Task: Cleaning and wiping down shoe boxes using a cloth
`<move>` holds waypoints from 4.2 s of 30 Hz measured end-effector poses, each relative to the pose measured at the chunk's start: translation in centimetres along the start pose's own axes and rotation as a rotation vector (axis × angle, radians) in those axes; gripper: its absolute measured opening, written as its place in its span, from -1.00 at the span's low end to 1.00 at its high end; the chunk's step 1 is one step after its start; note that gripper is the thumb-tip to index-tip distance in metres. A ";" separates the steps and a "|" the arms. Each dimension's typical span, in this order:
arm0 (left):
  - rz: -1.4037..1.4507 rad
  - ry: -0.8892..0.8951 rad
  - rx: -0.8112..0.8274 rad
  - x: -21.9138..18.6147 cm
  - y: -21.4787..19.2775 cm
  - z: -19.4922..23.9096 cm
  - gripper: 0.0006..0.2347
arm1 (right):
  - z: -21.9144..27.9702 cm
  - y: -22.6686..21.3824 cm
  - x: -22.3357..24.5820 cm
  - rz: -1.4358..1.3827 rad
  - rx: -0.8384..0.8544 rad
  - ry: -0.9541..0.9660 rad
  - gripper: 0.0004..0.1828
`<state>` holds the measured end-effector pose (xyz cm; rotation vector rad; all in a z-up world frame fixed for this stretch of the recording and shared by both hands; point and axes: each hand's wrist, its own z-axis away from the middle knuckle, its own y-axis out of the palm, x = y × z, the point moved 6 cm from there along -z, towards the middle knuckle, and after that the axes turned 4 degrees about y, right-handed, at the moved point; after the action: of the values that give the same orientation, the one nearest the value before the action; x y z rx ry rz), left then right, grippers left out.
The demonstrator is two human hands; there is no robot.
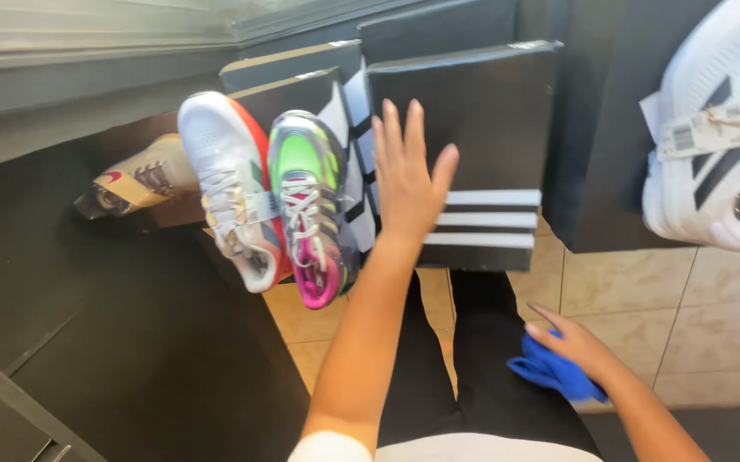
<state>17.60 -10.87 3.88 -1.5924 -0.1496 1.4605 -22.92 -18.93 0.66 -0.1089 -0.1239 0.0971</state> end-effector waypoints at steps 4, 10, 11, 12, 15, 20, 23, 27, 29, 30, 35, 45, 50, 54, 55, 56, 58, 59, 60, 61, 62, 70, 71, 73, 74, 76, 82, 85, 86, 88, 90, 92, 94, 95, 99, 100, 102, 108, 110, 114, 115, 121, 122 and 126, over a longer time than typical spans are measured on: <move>-0.736 0.041 0.083 3.3 4.7 -5.1 -0.06 | -4.6 2.8 4.1 -0.279 0.125 0.003 0.14; -0.603 0.269 0.571 0.7 5.2 -10.9 -0.12 | -9.8 7.6 7.5 -1.252 -0.073 -0.127 -0.25; -0.609 0.295 0.595 0.6 6.0 -11.5 -0.12 | -10.0 8.0 7.3 -1.284 -0.083 -0.118 -0.25; -0.566 0.298 0.585 0.5 6.5 -12.0 -0.27 | -10.1 8.3 7.3 -1.349 -0.113 -0.150 -0.25; -0.540 0.262 0.593 1.1 7.1 -12.4 -0.38 | -10.3 9.0 7.2 -1.448 -0.142 -0.210 -0.27; -0.578 0.307 0.674 2.2 8.5 -9.1 -0.16 | -7.3 8.4 4.9 -1.539 -0.179 -0.266 -0.37; -0.582 0.173 0.723 3.0 8.7 -3.9 -0.25 | -3.0 9.5 2.0 -1.431 -0.233 -0.044 0.06; -0.520 0.046 0.720 -0.4 8.6 5.5 -0.30 | -2.2 13.3 -6.1 -1.587 -0.287 -0.048 0.06; -0.546 0.016 0.745 -2.0 9.6 10.6 -0.29 | -2.6 15.7 -10.8 -1.638 -0.317 -0.054 -0.16; -0.610 0.015 0.744 -2.6 10.3 12.9 -0.28 | -3.0 17.0 -13.2 -1.679 -0.341 -0.052 -0.26; -0.676 0.022 0.788 -4.2 17.1 22.8 -0.24 | -5.8 21.2 -25.3 -1.783 -0.403 0.009 -0.44; -0.583 0.454 0.878 8.7 49.7 26.9 -0.30 | -24.4 18.0 -45.7 -1.841 -0.544 -0.052 -0.29; -0.444 0.531 0.958 12.1 64.4 25.9 -0.40 | -34.8 14.5 -52.8 -1.863 -0.461 -0.156 -0.37; -0.366 0.538 0.977 12.9 68.5 27.8 -0.63 | -38.2 13.6 -56.6 -1.925 -0.464 -0.054 -0.41; -0.319 0.541 0.957 13.1 68.3 27.9 -0.67 | -38.9 13.1 -57.3 -1.914 -0.528 0.009 -0.39; -0.323 0.529 0.954 13.5 68.0 28.0 -0.67 | -38.9 13.1 -57.0 -1.907 -0.517 0.011 -0.39; -0.169 0.554 0.886 12.3 66.8 28.0 -0.76 | -37.6 11.8 -56.9 -1.813 -0.655 -0.012 -0.54; -0.170 0.546 0.871 11.7 65.9 27.6 -0.76 | -37.7 12.2 -57.0 -1.801 -0.647 -0.023 -0.54; -0.096 0.560 0.827 10.7 64.5 27.0 -0.80 | -37.4 12.5 -57.3 -1.740 -0.726 0.014 -0.58; -0.021 0.580 0.774 9.4 62.9 26.0 -0.83 | -37.0 12.3 -57.4 -1.677 -0.808 0.040 -0.60; -0.020 0.578 0.750 8.7 58.9 26.6 -0.83 | -35.7 13.0 -56.6 -1.664 -0.805 0.018 -0.60; -0.307 0.717 0.180 -2.7 24.9 25.2 -0.56 | -24.7 12.8 -46.8 -1.601 -0.885 -0.180 -0.82; -0.300 0.722 0.154 -0.9 23.5 24.2 -0.56 | -22.5 11.6 -43.5 -1.593 -0.893 -0.208 -0.82; -0.664 0.465 0.179 4.9 21.3 21.6 -0.32 | -19.6 11.4 -34.6 -1.388 -0.382 -0.282 -0.71; -0.654 0.458 0.159 5.6 20.9 20.4 -0.32 | -17.7 11.1 -30.2 -1.370 -0.387 -0.296 -0.71; -0.877 0.312 0.267 8.9 19.9 17.6 -0.14 | -14.0 10.5 -19.9 -1.180 -0.414 -0.504 -0.55; -0.835 0.341 0.290 13.5 20.4 18.7 -0.12 | -5.2 6.4 3.4 -0.804 -0.787 -1.151 -0.42; -0.762 0.253 0.349 13.6 19.5 19.0 -0.21 | -5.6 5.3 11.9 -0.465 -1.131 -1.256 -0.37; -0.754 0.229 0.343 14.6 19.8 19.4 -0.21 | -7.5 5.5 13.1 -0.449 -1.111 -1.264 -0.37; -0.914 0.224 0.508 16.8 21.7 20.0 -0.50 | -12.4 5.8 15.7 -0.102 -1.157 -0.996 -0.03; -0.745 0.273 0.405 15.1 19.0 19.5 -0.60 | -14.4 6.4 15.8 -0.036 -1.114 -0.886 -0.06; -0.578 0.317 0.297 14.3 16.7 19.5 -0.67 | -15.9 6.8 15.3 0.033 -1.071 -0.775 -0.08; -0.349 0.314 0.414 15.0 16.0 20.4 -0.63 | -16.5 6.4 13.1 -0.148 -1.144 -0.617 -0.01; -0.344 0.303 0.412 16.5 15.8 21.0 -0.63 | -17.3 7.4 12.1 -0.137 -1.137 -0.619 -0.01; 0.285 -0.174 -0.026 21.8 13.5 22.2 -0.73 | -22.4 9.9 6.1 -0.892 -1.080 -0.580 0.18; 0.411 -0.501 -0.081 23.7 13.7 23.2 -0.67 | -25.2 11.3 4.4 -1.357 -0.869 -0.543 0.13; 0.415 -0.651 0.067 22.9 13.7 20.9 -0.37 | -27.3 11.5 4.5 -1.644 -0.692 -0.614 -0.09; 0.678 -0.991 0.322 19.7 13.5 16.9 0.08 | -28.8 10.5 3.9 -1.785 -0.494 -0.751 -0.38; 0.831 -0.984 0.264 19.3 13.3 16.2 0.12 | -26.8 10.1 4.6 -1.714 -0.544 -0.749 -0.40; 0.487 -0.859 0.500 22.2 14.8 17.8 0.04 | -27.9 9.1 0.0 -1.515 -0.636 -0.816 -0.53; 0.420 -0.783 0.564 23.5 15.6 19.4 -0.02 | -29.0 9.5 -2.9 -1.456 -0.614 -0.826 -0.56; 0.559 -0.516 0.399 25.5 17.5 27.5 -0.34 | -23.9 12.1 -9.1 -1.282 -0.340 -0.616 -0.42; 0.556 -0.519 0.383 25.5 17.4 30.1 -0.34 | -23.1 14.1 -11.7 -1.276 -0.325 -0.622 -0.42; 0.457 -0.562 0.474 28.0 19.5 37.6 -0.19 | -23.5 18.3 -18.5 -1.275 -0.395 -0.621 -0.44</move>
<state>-15.07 16.35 -23.82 -0.8330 0.2431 2.0878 -39.87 -5.11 -26.75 -0.3727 -0.8082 -1.1819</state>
